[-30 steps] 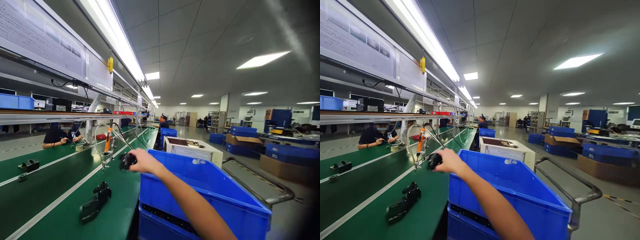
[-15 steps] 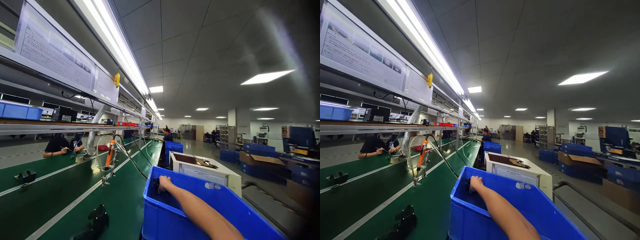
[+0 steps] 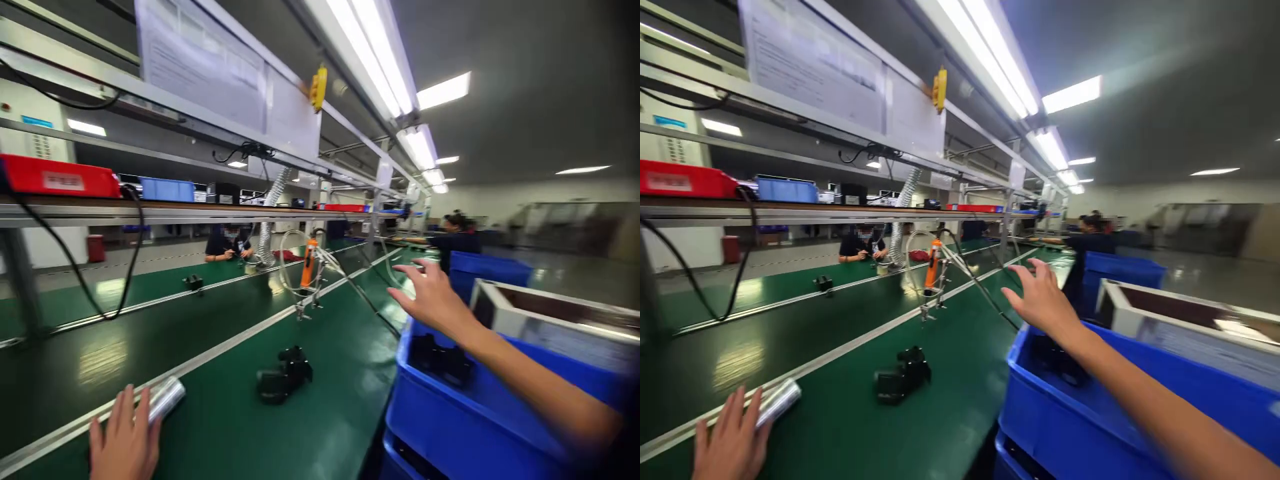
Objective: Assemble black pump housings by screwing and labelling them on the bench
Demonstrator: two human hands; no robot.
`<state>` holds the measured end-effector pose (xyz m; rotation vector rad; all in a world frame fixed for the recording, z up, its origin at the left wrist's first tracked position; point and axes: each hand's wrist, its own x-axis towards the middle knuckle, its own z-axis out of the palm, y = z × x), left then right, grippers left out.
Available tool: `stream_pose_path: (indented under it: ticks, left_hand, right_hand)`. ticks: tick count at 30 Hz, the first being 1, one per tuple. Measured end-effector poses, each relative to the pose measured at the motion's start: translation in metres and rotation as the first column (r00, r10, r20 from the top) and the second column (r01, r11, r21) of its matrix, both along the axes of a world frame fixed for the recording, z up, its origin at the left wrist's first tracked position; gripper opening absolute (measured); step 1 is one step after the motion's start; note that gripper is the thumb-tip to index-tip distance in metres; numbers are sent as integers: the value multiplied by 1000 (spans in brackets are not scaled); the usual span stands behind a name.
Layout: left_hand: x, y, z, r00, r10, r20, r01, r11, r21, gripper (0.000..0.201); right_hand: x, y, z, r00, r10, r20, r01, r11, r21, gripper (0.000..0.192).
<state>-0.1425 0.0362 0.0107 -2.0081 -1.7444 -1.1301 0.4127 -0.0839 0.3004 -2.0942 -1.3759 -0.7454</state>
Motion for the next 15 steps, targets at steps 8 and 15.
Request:
stream_pose_path:
  ticks: [8,15]
  left_hand:
    - [7,-11,-4,975,-221,-23,210,950,-231,31]
    - [23,-27,-6,801,-420,427,503,858,-99,35]
  right_hand:
    - [-226,2,-126,533,830,-165,-842,501,-199,34]
    - [-302,123,-204,228,716,-660,-972,212,-105,49]
